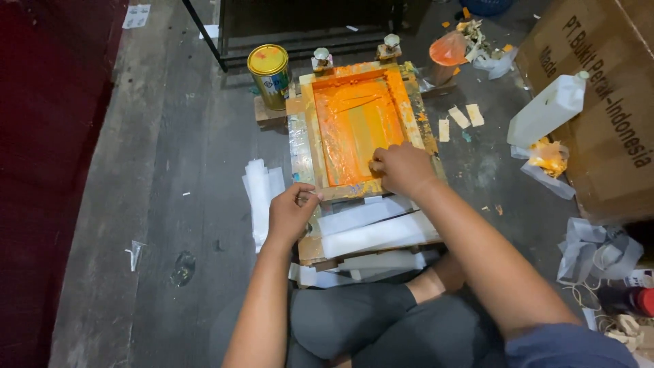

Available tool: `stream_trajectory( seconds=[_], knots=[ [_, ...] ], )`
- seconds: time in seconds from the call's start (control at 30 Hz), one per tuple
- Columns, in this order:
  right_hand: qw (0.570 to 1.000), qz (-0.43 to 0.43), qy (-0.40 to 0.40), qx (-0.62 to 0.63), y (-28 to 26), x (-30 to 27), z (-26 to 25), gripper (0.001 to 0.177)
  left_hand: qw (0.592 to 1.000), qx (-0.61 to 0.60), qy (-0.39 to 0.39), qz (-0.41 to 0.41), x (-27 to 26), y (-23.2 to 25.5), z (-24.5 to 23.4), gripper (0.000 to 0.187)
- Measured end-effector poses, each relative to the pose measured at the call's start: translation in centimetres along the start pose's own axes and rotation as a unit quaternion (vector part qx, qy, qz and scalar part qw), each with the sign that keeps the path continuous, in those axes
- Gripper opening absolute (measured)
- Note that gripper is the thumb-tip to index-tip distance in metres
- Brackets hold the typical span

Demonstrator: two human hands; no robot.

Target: The person sits on the floor and uses a squeegee to spread orange ink across a screen printing frame. They repeatedly place translucent strips under the frame, pull them through the ink, and inspect them before stacking them aside.

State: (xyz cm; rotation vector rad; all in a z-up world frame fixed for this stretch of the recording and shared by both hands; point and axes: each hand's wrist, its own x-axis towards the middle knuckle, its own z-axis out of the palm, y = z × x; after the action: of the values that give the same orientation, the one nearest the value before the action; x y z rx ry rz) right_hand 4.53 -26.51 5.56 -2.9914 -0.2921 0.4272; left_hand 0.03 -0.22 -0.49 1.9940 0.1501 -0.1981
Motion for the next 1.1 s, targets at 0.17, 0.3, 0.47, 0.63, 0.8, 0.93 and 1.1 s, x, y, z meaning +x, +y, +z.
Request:
stream_trajectory(
  seconds=[0.17,0.3,0.47,0.63,0.8,0.93,1.1],
  knots=[
    [0.997,-0.023,0.063,-0.042,2.0,-3.4,0.7,0.051,1.000,0.009,0.006,0.007,0.2,-0.6,0.2,0.032],
    [0.987,-0.003,0.122,-0.101,4.4,-4.4,2.5,0.065,0.998,0.051,-0.011,0.030,-0.9,1.2,0.0,0.052],
    [0.994,0.044,0.086,-0.056,5.5,-4.1,1.4,0.068,0.995,0.093,-0.017,0.035,-0.8,1.4,0.7,0.059],
    [0.998,0.047,0.026,-0.031,4.6,-4.3,0.8,0.066,0.989,0.130,0.007,0.069,-0.3,-0.3,1.5,0.058],
    [0.998,0.045,0.009,-0.041,4.2,-4.4,-0.1,0.070,0.988,0.123,0.021,0.089,-0.6,-0.7,1.8,0.056],
    [0.996,0.060,0.003,-0.062,4.2,-3.9,0.7,0.076,0.989,0.115,0.028,0.086,-0.8,-0.6,2.1,0.055],
    [0.986,0.057,0.044,-0.148,4.9,-2.5,3.0,0.073,0.994,0.065,0.052,0.067,-1.1,-0.4,2.5,0.057]
  ],
)
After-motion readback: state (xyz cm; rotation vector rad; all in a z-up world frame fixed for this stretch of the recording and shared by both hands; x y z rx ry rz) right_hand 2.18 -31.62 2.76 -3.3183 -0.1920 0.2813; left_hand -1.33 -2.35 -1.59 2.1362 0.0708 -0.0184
